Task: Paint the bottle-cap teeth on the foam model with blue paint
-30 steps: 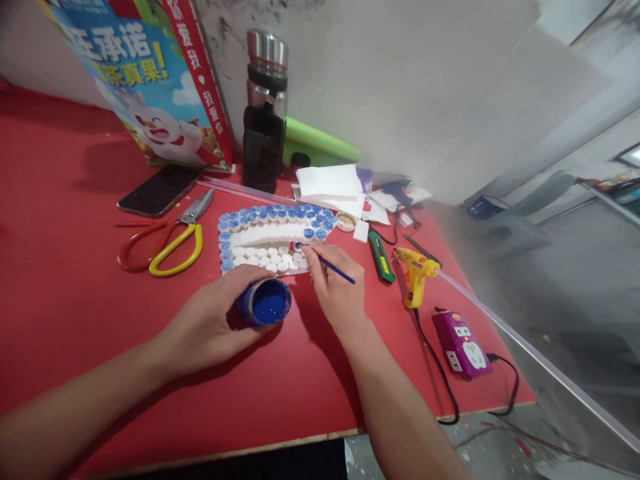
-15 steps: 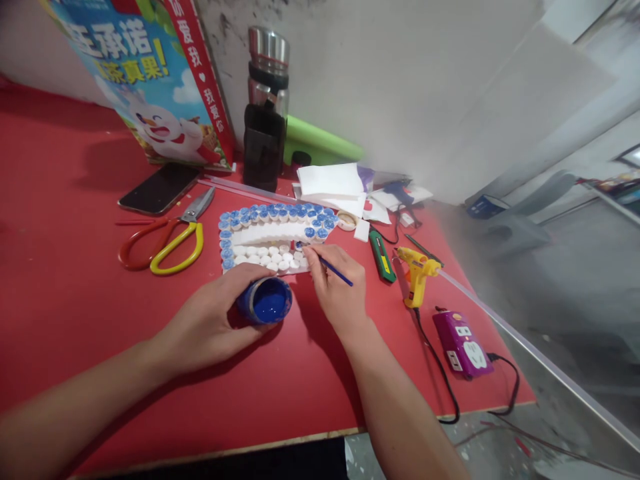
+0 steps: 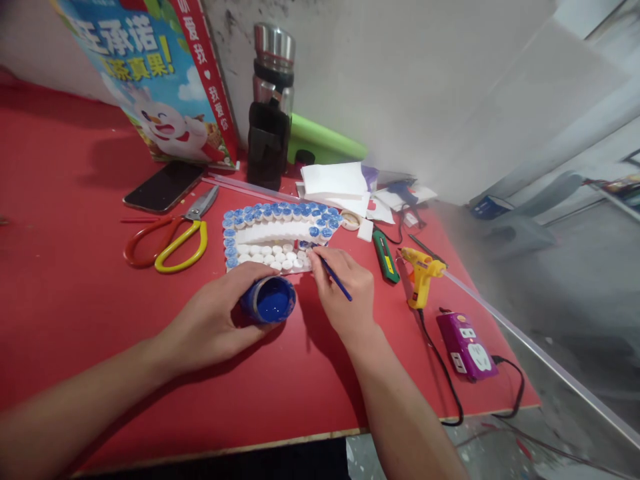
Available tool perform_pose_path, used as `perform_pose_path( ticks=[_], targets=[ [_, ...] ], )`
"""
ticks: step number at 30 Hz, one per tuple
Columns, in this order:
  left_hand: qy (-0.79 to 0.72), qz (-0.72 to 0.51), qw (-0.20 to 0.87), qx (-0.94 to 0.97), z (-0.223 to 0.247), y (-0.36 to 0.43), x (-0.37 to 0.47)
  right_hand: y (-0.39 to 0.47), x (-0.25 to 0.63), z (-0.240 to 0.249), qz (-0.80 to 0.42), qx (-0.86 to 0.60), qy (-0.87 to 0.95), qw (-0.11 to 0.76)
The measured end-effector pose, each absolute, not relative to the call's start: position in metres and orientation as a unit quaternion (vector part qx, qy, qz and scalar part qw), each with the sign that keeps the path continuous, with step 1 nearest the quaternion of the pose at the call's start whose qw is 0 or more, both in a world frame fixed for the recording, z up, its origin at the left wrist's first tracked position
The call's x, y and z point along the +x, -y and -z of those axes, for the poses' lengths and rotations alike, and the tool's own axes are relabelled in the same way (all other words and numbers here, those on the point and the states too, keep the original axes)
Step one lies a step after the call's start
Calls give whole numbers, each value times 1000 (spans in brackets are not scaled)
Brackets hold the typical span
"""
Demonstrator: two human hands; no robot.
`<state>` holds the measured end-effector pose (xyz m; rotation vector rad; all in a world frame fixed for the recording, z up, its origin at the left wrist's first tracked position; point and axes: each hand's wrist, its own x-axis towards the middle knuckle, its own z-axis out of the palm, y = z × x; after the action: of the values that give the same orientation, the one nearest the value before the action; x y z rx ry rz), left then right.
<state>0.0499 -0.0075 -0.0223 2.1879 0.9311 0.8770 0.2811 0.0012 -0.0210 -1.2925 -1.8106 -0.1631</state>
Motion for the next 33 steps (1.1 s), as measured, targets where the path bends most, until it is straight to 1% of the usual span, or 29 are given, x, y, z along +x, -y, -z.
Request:
perform_pose_path(
  ticks=[16, 33],
  targets=[
    [-353, -331, 304, 820, 23, 8, 51, -1, 281, 22, 27, -522, 742, 420],
    [-353, -331, 298, 823, 21, 8, 51, 3, 278, 15, 79, -534, 729, 421]
  ],
)
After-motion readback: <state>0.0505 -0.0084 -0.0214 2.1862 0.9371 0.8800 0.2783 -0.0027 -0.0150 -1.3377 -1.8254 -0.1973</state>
